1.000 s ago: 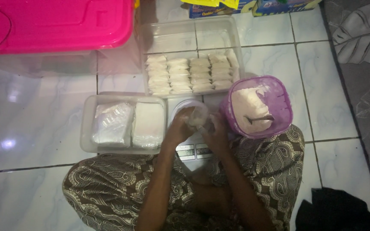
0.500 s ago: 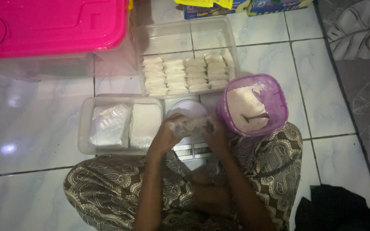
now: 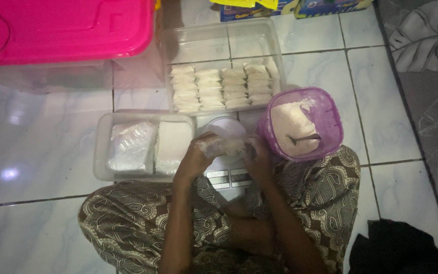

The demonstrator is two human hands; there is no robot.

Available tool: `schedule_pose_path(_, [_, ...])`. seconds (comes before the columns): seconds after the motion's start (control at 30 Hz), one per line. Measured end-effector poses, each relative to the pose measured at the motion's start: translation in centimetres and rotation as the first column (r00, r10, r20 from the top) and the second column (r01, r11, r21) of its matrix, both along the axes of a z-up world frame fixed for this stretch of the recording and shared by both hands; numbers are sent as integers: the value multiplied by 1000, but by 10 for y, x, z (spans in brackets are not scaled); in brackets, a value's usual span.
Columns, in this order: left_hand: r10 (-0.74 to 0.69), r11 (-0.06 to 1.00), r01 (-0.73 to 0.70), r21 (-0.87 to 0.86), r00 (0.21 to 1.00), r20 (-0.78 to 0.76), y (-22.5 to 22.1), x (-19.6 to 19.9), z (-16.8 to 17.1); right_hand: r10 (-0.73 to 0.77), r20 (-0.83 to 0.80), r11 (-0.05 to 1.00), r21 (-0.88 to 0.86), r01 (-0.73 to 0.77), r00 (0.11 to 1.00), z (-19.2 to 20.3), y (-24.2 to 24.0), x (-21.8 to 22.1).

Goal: The person scoops white powder from a bowl into small plastic bags by hand using a spoon, weighs each bag on a digital scale, and places them into a plastic container.

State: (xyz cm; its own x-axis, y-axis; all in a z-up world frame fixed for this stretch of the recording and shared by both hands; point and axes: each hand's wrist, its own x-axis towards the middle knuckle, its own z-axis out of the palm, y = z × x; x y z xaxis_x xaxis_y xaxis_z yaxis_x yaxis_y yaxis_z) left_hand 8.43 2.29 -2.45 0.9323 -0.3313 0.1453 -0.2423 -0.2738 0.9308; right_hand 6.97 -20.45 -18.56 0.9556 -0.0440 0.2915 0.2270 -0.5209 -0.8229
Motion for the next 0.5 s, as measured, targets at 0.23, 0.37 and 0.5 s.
schedule_pose_path(0.23, [43, 999, -44, -20, 998, -47, -2, 0, -4, 19, 31, 1000, 6, -19, 999, 10, 4, -3])
schedule_pose_path(0.37, [38, 999, -38, 1, 997, -68, -2, 2, -12, -9, 7, 999, 33, 8, 1000, 18, 3, -3])
schedule_pose_path(0.5, [55, 997, -54, 58, 998, -21, -2, 2, -9, -30, -3, 996, 85, 30, 1000, 13, 4, -6])
